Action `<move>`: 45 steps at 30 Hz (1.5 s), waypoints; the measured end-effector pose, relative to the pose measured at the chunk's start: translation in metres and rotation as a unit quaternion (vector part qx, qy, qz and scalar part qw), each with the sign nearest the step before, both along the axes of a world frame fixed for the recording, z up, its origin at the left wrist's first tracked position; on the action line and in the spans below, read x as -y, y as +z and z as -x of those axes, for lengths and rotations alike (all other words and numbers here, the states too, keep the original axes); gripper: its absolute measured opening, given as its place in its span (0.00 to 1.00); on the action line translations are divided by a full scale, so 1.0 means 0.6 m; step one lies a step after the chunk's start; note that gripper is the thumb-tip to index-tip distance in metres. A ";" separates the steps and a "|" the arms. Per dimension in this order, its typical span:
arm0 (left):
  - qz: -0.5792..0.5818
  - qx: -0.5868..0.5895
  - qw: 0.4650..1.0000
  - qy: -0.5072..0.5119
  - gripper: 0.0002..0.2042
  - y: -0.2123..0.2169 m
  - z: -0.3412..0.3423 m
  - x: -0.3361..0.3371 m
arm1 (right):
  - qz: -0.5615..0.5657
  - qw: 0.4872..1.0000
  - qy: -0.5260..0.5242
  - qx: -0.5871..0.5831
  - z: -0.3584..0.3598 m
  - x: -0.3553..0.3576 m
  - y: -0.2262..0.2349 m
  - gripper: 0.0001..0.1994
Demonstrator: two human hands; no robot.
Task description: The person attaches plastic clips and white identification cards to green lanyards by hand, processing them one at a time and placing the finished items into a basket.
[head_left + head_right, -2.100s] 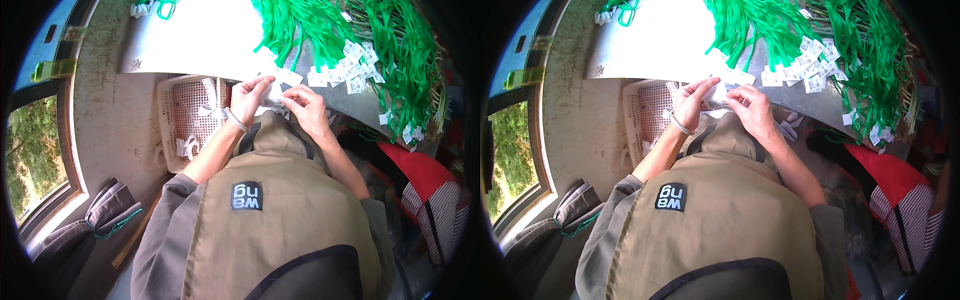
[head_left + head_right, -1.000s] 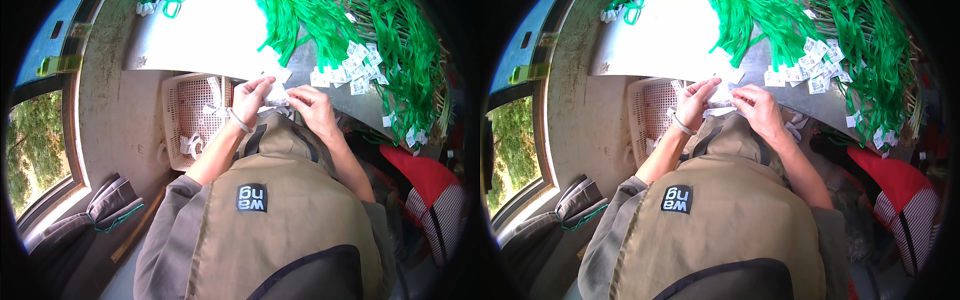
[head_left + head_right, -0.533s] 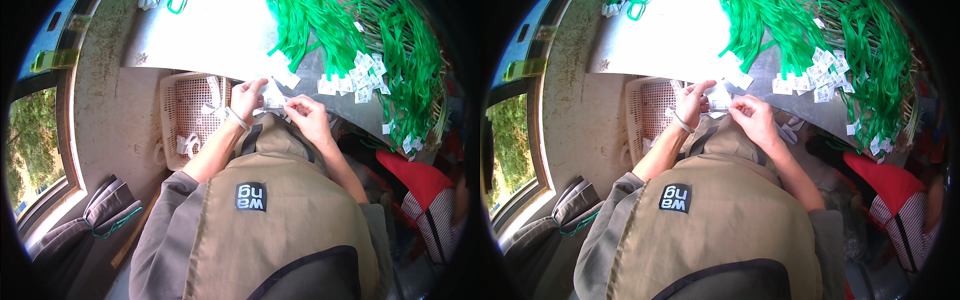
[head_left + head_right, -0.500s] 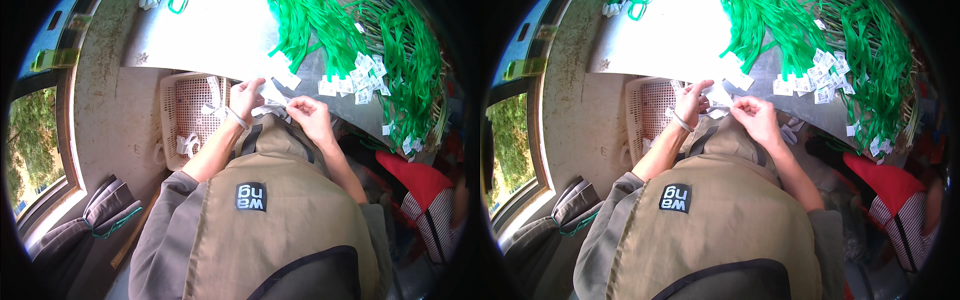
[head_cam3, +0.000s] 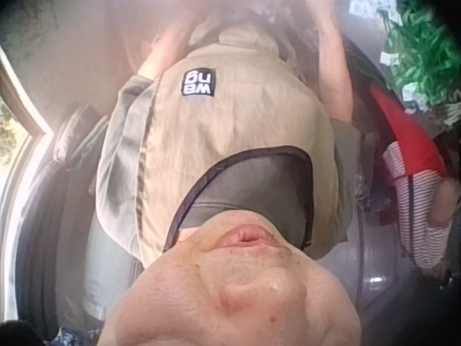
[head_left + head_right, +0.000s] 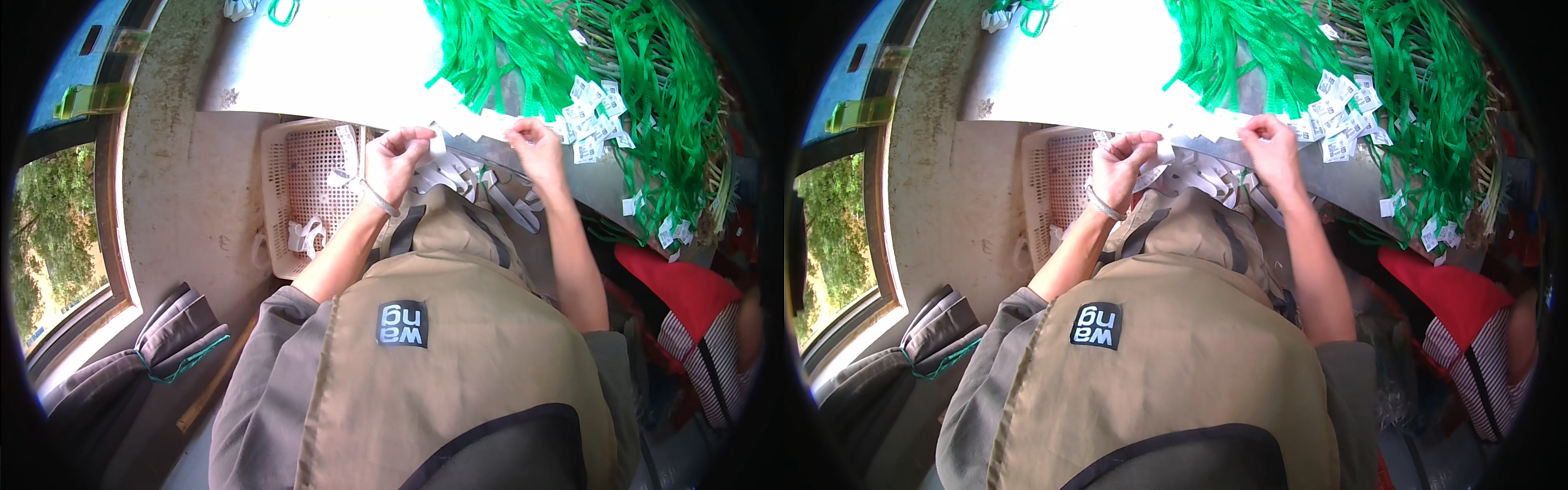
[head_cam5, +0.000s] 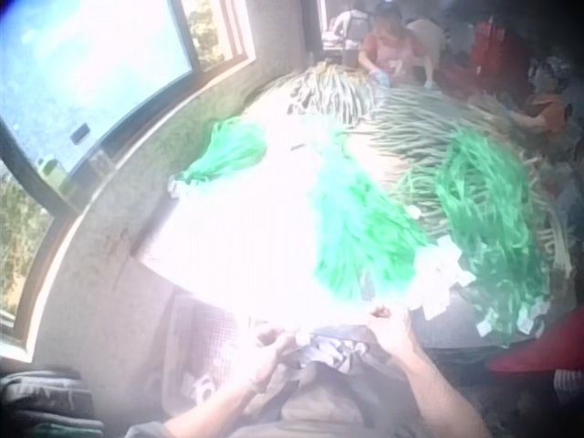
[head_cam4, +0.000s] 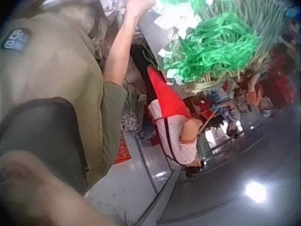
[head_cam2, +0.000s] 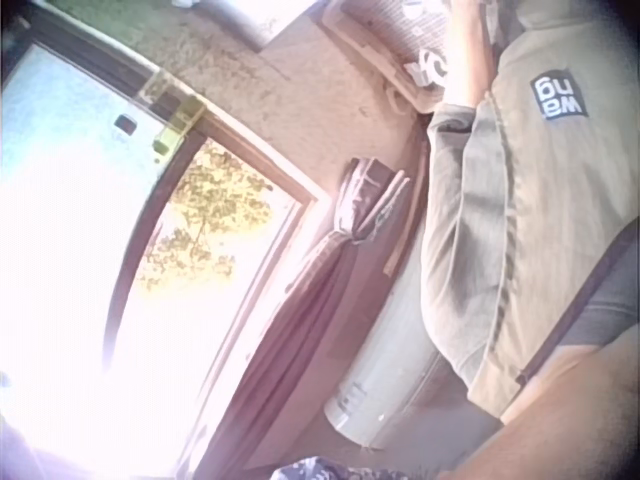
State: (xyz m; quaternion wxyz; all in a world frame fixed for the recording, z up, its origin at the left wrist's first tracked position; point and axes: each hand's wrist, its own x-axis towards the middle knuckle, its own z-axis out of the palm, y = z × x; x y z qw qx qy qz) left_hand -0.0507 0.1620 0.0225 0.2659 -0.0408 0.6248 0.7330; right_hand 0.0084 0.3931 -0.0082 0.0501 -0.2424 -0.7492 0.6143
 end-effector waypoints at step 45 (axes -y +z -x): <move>-0.089 0.064 0.992 0.066 0.08 0.026 -0.014 -0.037 | -0.405 0.911 0.012 -0.082 0.011 -0.141 0.134 0.20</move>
